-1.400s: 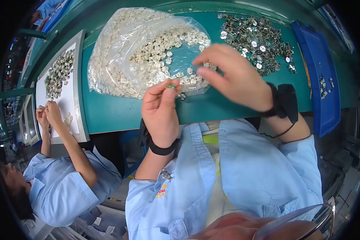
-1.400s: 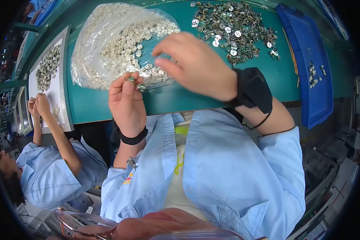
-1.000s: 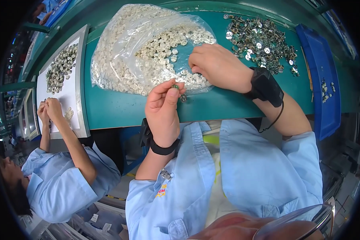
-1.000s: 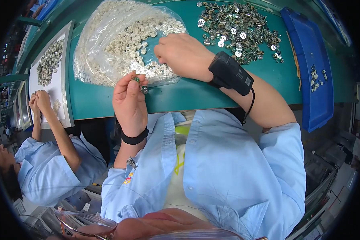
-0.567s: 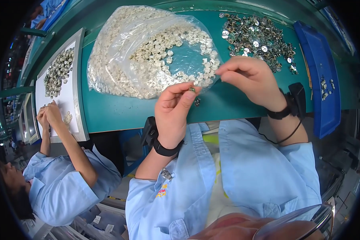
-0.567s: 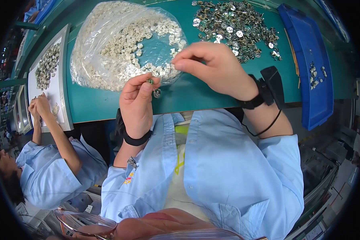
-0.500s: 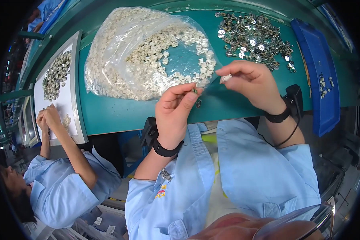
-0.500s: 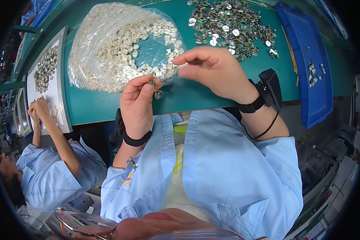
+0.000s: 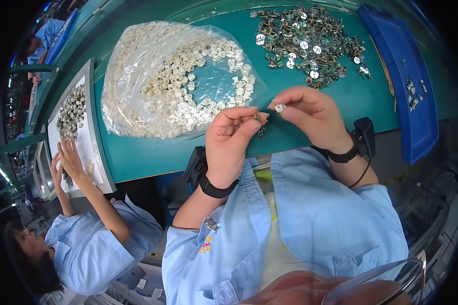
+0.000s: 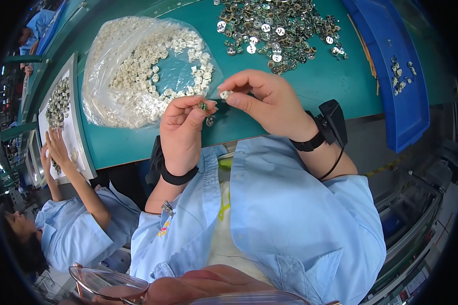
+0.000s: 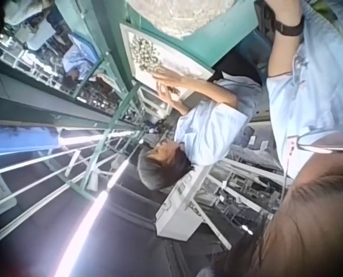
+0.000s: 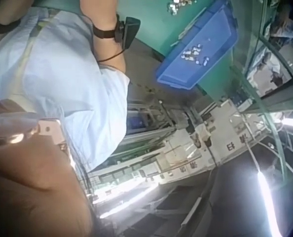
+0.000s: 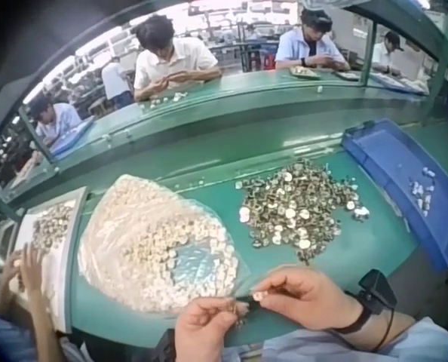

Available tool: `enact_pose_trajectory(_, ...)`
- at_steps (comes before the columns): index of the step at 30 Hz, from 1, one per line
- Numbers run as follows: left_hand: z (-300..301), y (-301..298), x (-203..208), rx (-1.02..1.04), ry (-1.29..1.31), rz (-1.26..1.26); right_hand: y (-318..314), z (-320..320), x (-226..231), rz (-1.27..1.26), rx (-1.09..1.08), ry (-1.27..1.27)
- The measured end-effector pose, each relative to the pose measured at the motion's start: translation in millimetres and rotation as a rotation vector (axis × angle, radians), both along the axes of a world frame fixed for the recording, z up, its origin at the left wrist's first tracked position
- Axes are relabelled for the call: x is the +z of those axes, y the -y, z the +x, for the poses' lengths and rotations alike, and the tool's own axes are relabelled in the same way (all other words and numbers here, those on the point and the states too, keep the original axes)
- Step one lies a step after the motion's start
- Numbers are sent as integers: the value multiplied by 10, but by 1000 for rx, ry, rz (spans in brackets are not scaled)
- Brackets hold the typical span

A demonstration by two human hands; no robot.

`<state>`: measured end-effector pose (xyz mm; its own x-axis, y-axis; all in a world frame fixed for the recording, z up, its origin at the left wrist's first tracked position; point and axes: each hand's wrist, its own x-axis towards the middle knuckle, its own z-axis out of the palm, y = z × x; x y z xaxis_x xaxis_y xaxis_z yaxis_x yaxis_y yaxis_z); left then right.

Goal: Manually sort small metal and plastic electronic components at a workbench.

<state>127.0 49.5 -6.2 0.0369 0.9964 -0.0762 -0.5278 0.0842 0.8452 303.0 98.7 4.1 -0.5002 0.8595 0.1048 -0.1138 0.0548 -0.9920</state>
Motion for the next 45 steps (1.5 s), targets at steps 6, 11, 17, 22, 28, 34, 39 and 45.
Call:
enact_pose_trajectory(6,103,-45,-51,-19,15,-17,-26,64,-15,2,-91,-95)
enact_pose_trajectory(11,118,-48,-48,-19,20,-36,-33,102,-28,18,35,85)
enact_pose_trajectory(17,97,-23,-64,-11,78,-32,4,40,-5,-97,-38,-30)
enact_pose_trajectory(22,92,-1,-90,-10,99,-13,51,21,41,25,-73,47)
enact_pose_trajectory(28,109,39,-94,13,63,75,144,-72,66,248,-63,85)
enact_pose_trajectory(34,49,71,-95,34,-21,151,132,-141,-15,274,-49,1)
enact_pose_trajectory(39,2,117,-70,83,-196,201,144,-205,-71,584,-76,71)
enact_pose_trajectory(45,-63,144,-66,100,-356,337,184,-247,-44,746,-106,130)
